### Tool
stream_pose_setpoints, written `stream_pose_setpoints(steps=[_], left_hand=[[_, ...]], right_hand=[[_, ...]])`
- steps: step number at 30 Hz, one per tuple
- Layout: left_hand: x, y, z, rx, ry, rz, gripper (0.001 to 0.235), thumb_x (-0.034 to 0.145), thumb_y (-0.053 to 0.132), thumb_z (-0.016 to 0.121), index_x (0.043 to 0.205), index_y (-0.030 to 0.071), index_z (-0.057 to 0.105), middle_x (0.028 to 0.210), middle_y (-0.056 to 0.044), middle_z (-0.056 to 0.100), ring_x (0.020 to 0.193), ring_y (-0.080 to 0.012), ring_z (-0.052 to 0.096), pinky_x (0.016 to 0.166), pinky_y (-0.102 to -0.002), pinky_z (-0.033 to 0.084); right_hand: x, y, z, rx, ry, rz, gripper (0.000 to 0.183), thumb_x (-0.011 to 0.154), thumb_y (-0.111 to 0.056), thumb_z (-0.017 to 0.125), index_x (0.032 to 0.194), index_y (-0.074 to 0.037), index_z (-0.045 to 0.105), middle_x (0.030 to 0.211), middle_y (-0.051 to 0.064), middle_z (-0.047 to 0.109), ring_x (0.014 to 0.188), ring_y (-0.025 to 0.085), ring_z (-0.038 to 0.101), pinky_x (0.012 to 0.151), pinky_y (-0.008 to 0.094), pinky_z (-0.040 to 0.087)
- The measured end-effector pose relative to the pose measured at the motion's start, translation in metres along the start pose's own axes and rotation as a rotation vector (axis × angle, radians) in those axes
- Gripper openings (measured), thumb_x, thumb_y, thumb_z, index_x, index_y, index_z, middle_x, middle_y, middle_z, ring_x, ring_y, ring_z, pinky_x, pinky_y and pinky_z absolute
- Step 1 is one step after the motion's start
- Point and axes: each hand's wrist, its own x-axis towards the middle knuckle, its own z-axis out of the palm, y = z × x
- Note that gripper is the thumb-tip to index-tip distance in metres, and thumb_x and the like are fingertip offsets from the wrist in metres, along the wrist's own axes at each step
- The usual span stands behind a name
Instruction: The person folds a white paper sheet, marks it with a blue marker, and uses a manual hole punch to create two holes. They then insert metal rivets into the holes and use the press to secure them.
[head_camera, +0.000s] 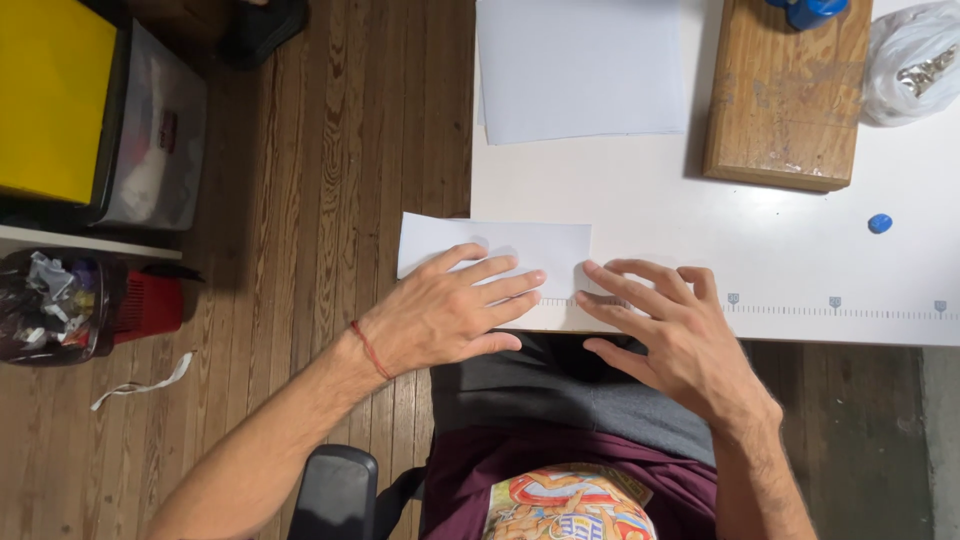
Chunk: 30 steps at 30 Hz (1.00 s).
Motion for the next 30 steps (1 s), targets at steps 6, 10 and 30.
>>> stream_pose_setpoints(steps=[6, 10, 30], left_hand=[[0.001, -0.005, -0.003, -0.018, 0.043, 0.028, 0.053, 0.11, 0.065, 0.076, 0.131, 0.016, 0.079, 0.16, 0.001, 0.075, 0.142, -0.026, 0.07, 0.118, -0.044, 0.054], [0.001, -0.005, -0.001, -0.012, 0.034, 0.023, 0.054, 0.109, 0.066, 0.077, 0.131, 0.017, 0.078, 0.161, 0.001, 0.074, 0.143, -0.0256, 0.07, 0.118, -0.045, 0.053], [-0.002, -0.003, -0.001, 0.014, 0.028, 0.019, 0.051, 0.1, 0.05, 0.092, 0.136, 0.02, 0.073, 0.162, 0.003, 0.072, 0.144, -0.0238, 0.067, 0.121, -0.045, 0.053]], right_hand=[[0.001, 0.011, 0.002, 0.196, -0.01, 0.043, 0.044, 0.1, -0.048, 0.088, 0.139, -0.029, 0.083, 0.167, -0.01, 0.071, 0.144, 0.021, 0.068, 0.107, 0.044, 0.043], [0.0, 0.018, -0.004, 0.269, -0.07, 0.061, 0.061, 0.098, -0.058, 0.085, 0.152, -0.03, 0.077, 0.172, -0.011, 0.067, 0.148, 0.019, 0.064, 0.11, 0.042, 0.041], [-0.123, 0.183, -0.011, -0.018, 0.296, 0.625, 0.028, 0.138, 0.014, 0.079, 0.163, 0.027, 0.08, 0.161, 0.04, 0.064, 0.133, 0.047, 0.07, 0.107, 0.049, 0.066]])
